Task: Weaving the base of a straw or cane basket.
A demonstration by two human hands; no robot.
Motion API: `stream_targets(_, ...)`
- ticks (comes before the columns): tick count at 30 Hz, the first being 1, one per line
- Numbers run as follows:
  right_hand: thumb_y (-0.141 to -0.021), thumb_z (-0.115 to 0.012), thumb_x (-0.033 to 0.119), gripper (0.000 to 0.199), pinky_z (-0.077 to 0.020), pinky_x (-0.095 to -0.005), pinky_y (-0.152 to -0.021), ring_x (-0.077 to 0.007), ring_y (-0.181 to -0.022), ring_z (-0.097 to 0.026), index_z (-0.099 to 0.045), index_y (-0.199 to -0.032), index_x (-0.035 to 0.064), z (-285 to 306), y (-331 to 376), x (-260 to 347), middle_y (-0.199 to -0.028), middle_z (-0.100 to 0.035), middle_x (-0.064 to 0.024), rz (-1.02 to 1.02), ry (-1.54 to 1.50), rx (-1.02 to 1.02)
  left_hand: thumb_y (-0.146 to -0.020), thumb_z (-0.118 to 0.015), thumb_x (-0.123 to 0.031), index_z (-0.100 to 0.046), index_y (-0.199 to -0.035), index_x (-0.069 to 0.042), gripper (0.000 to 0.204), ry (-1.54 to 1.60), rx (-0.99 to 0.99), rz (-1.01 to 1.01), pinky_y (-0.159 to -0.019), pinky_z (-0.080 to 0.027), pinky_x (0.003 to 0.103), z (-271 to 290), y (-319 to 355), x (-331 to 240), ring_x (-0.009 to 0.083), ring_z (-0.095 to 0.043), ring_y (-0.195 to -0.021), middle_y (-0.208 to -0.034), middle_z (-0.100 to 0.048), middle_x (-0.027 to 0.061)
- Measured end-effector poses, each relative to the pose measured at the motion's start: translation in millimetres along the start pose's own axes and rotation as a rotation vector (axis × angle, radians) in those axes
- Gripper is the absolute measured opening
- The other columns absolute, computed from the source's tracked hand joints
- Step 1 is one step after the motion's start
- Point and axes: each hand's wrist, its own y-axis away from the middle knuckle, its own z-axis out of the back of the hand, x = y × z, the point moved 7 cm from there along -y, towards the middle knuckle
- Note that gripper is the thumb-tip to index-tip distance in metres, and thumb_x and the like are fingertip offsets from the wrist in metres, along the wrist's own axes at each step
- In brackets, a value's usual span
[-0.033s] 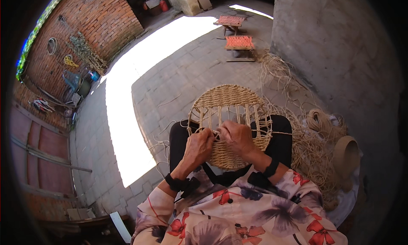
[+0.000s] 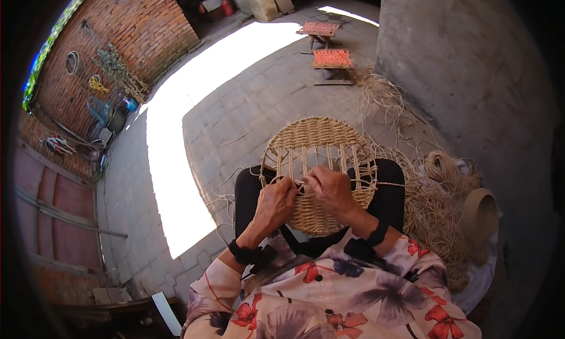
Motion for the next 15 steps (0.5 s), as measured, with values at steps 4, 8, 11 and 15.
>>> stream_targets(4, -0.083, -0.07, 0.01, 0.006, -0.0509, -0.0413, -0.062, -0.0306, -0.073, -0.064, -0.066, -0.087, 0.0081, -1, 9, 18, -0.082, -0.06, -0.0096, 0.149, 0.076, 0.061, -0.091, -0.057, -0.015, -0.06, -0.086, -0.001, 0.015, -0.019, -0.025, -0.022, -0.069, -0.049, 0.052, -1, 0, 1, 0.0459, -0.064, -0.077, -0.076, -0.063, 0.0259)
stream_targets(8, -0.078, -0.072, 0.008, 0.014, -0.0498, -0.0405, -0.073, -0.0301, -0.087, -0.06, -0.067, -0.09, 0.0073, -7, 14, 21, -0.086, -0.057, -0.01, 0.143, 0.115, 0.148, -0.091, -0.058, -0.015, -0.061, -0.087, 0.0, 0.015, -0.009, -0.03, -0.028, -0.067, -0.05, 0.048, 0, 1, 2, 0.0428, -0.065, -0.074, -0.075, -0.064, 0.0244)
stream_targets(11, -0.076, -0.073, 0.009, 0.015, -0.0478, -0.0416, -0.078, -0.0305, -0.089, -0.059, -0.066, -0.09, 0.0073, -9, 14, 18, -0.086, -0.056, -0.0097, 0.095, 0.063, 0.166, -0.09, -0.06, -0.015, -0.062, -0.089, 0.001, 0.016, -0.017, -0.022, -0.035, -0.065, -0.051, 0.043, 2, 1, -1, 0.0399, -0.066, -0.071, -0.075, -0.064, 0.0227)
stream_targets(15, -0.074, -0.074, 0.009, 0.017, -0.0447, -0.0447, -0.08, -0.0313, -0.093, -0.059, -0.066, -0.089, 0.0071, -15, 12, 11, -0.09, -0.057, -0.0105, -0.029, -0.013, 0.211, -0.092, -0.059, -0.018, -0.061, -0.085, -0.001, 0.018, -0.042, 0.035, -0.047, -0.066, -0.049, 0.051, 5, -2, -9, 0.0447, -0.064, -0.076, -0.073, -0.063, 0.0238)
